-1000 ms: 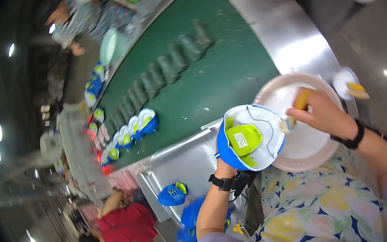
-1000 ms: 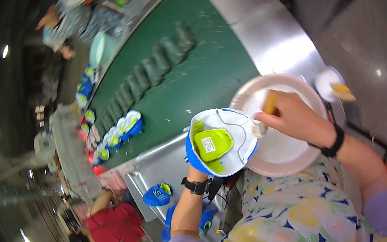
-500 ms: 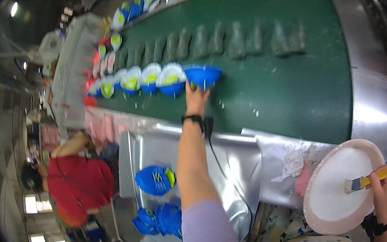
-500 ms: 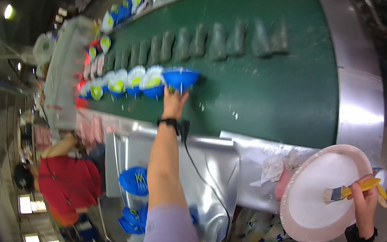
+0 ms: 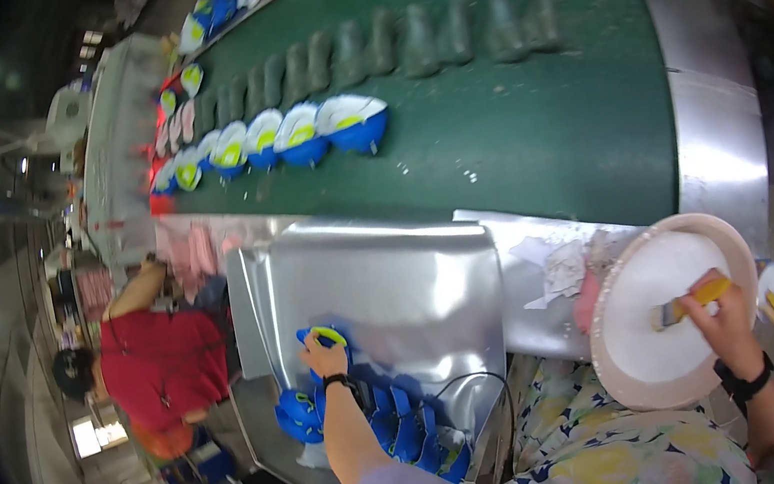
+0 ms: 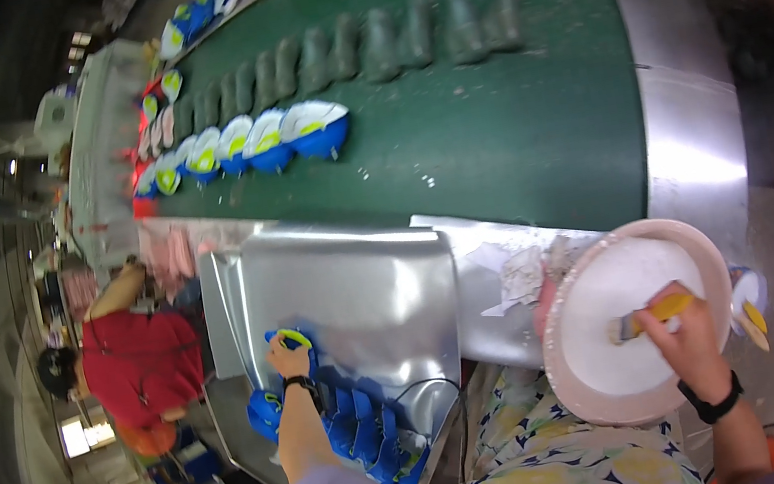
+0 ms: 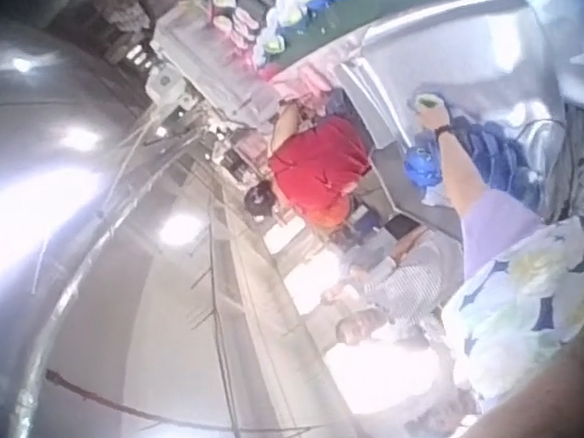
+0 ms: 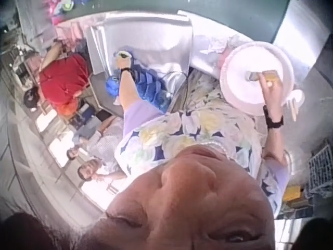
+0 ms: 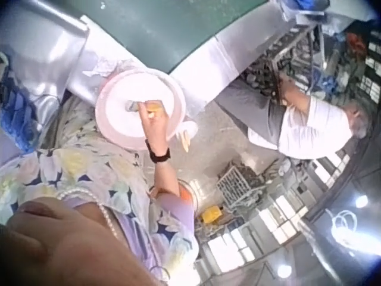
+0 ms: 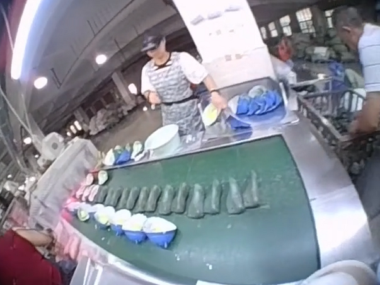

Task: Applying white adhesive to the bottom edges of blue and green shoe upper components using a brush.

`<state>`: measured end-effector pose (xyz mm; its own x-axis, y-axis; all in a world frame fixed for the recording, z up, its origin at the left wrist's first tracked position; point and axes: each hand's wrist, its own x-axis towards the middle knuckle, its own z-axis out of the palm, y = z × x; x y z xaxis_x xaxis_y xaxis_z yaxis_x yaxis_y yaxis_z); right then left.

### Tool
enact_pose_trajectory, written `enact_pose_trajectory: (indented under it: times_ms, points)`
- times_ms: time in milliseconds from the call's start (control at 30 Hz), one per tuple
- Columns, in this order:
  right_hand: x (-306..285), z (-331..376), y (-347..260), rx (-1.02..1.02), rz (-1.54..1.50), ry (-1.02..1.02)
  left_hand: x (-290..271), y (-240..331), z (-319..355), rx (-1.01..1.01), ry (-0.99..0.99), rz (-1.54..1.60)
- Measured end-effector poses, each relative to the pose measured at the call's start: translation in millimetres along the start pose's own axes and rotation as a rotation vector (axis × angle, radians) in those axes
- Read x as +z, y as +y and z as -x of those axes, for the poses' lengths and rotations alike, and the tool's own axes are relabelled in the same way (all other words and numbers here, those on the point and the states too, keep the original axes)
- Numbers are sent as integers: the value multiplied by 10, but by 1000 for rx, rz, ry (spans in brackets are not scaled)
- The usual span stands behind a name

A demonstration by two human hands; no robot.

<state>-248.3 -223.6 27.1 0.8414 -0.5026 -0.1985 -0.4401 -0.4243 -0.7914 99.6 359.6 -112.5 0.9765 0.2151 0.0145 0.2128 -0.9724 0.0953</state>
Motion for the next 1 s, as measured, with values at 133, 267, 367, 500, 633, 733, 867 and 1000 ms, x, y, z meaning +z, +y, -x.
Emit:
enact_pose_trajectory:
  times_ms: [133,267,367,500,633,733,867,1000]
  points:
    - [237,195,-174,-173,-145,-103,-321,253,-53,268,-76,14]
    - [341,456,17,-434,62,-241,-368,970,308,592,-100,-281]
    - [178,548,92,-473,219,-356,-576,1036,371,283,-226,-543]
    - [-297,798,15,-263,-94,-145,-722,1652,470,773,-205,-9]
    - [-359,895,75,-106,-101,45,-655,2329,1107,963,-572,340]
    - [-338,783,37,-157,-135,73,-257,2321,1454,1259,-526,-37]
    - [-506,692,110,-189,-65,59,-504,2327,1208,994,-690,173]
    - [-658,675,207,-144,-184,247,-1383,2862,1366,817,-906,697]
